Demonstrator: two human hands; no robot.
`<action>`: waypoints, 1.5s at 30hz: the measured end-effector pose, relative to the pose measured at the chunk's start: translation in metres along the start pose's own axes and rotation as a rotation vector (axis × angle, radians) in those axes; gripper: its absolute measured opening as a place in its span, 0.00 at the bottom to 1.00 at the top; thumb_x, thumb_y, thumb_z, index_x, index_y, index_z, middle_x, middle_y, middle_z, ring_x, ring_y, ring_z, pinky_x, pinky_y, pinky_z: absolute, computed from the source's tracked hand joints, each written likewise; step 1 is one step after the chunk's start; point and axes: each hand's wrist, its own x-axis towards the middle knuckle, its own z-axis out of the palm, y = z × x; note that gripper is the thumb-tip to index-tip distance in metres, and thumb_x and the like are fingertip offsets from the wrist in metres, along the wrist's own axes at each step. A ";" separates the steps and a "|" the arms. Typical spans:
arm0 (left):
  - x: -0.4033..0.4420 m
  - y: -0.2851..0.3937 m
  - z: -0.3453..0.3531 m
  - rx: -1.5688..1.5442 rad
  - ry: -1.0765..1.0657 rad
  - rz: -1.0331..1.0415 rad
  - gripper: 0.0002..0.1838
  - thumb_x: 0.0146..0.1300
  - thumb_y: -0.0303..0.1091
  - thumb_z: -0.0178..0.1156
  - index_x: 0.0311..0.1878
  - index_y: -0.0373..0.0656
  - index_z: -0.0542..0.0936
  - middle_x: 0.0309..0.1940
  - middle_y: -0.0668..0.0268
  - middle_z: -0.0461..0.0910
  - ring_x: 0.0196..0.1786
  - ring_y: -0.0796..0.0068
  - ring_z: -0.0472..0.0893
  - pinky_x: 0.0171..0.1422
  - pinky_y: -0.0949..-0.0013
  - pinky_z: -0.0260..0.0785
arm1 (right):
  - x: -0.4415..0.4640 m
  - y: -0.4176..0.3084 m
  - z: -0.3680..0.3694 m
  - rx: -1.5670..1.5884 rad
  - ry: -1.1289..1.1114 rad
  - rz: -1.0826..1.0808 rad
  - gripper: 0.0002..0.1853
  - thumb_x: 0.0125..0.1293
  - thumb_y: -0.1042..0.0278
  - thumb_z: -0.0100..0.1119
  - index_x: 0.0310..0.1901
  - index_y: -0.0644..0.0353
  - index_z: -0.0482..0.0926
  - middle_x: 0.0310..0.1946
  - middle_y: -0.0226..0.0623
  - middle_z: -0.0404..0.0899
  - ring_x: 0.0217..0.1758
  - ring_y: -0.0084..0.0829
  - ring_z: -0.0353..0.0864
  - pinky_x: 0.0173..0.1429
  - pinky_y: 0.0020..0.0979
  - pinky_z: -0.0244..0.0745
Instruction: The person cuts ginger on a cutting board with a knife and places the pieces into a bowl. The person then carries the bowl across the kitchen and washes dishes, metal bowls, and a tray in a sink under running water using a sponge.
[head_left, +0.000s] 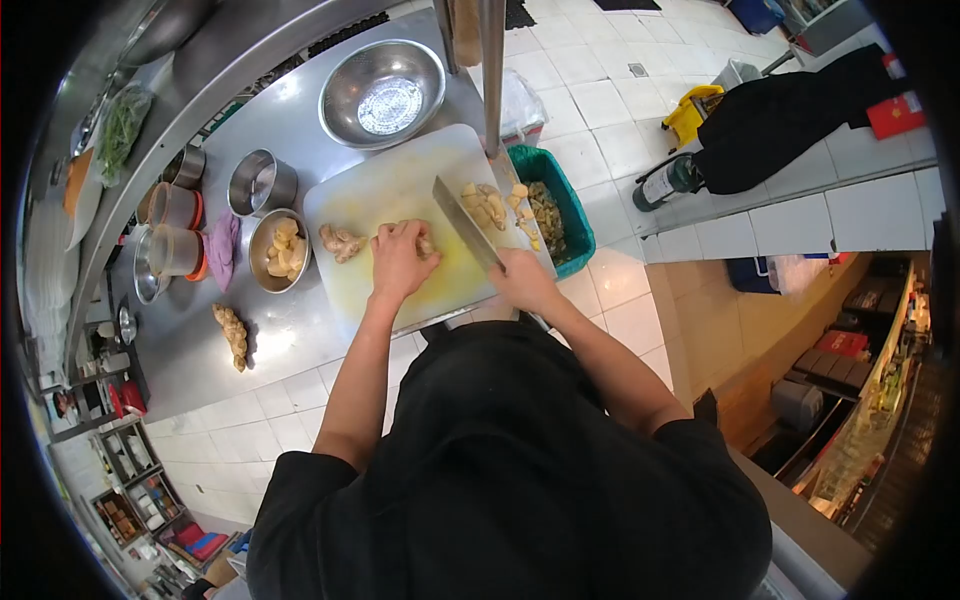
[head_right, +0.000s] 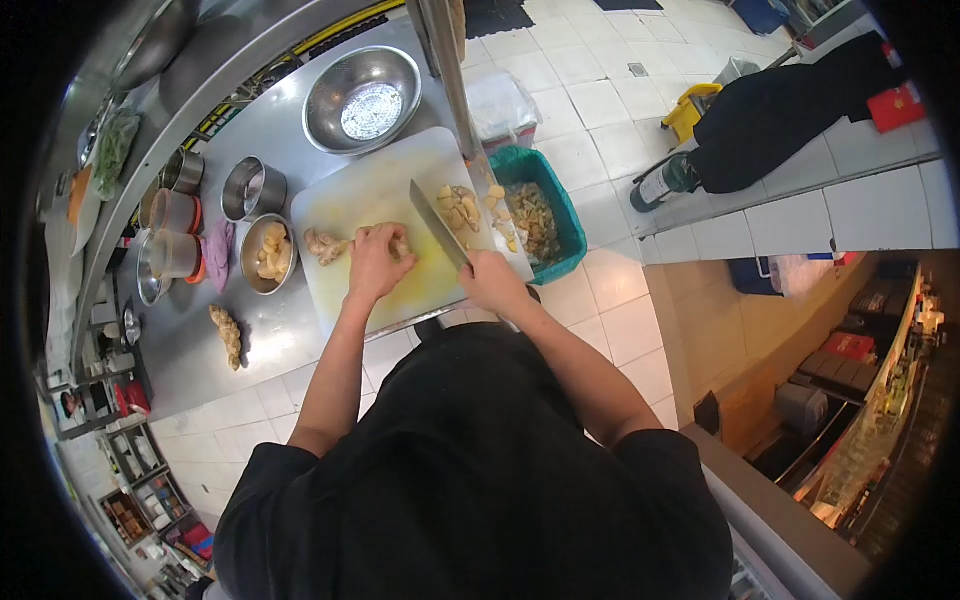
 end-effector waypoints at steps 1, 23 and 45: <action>0.003 -0.007 0.003 0.048 0.081 -0.011 0.28 0.53 0.41 0.77 0.58 0.50 0.80 0.59 0.63 0.81 0.68 0.51 0.71 0.75 0.45 0.60 | 0.001 0.003 0.007 0.009 0.026 -0.047 0.12 0.65 0.68 0.58 0.37 0.72 0.80 0.31 0.65 0.82 0.37 0.64 0.84 0.46 0.56 0.78; 0.143 0.096 0.003 0.245 -0.379 0.481 0.18 0.44 0.39 0.79 0.38 0.40 0.87 0.41 0.54 0.86 0.47 0.53 0.86 0.53 0.57 0.79 | -0.006 0.002 0.021 0.074 0.037 0.053 0.14 0.67 0.67 0.56 0.40 0.75 0.79 0.36 0.70 0.82 0.45 0.67 0.85 0.53 0.57 0.78; 0.016 0.022 0.055 -0.476 0.293 0.188 0.11 0.68 0.32 0.69 0.50 0.38 0.84 0.52 0.54 0.80 0.52 0.57 0.83 0.55 0.60 0.77 | -0.010 0.061 -0.079 0.492 0.113 0.234 0.13 0.74 0.67 0.54 0.48 0.68 0.83 0.20 0.33 0.77 0.14 0.24 0.75 0.21 0.33 0.72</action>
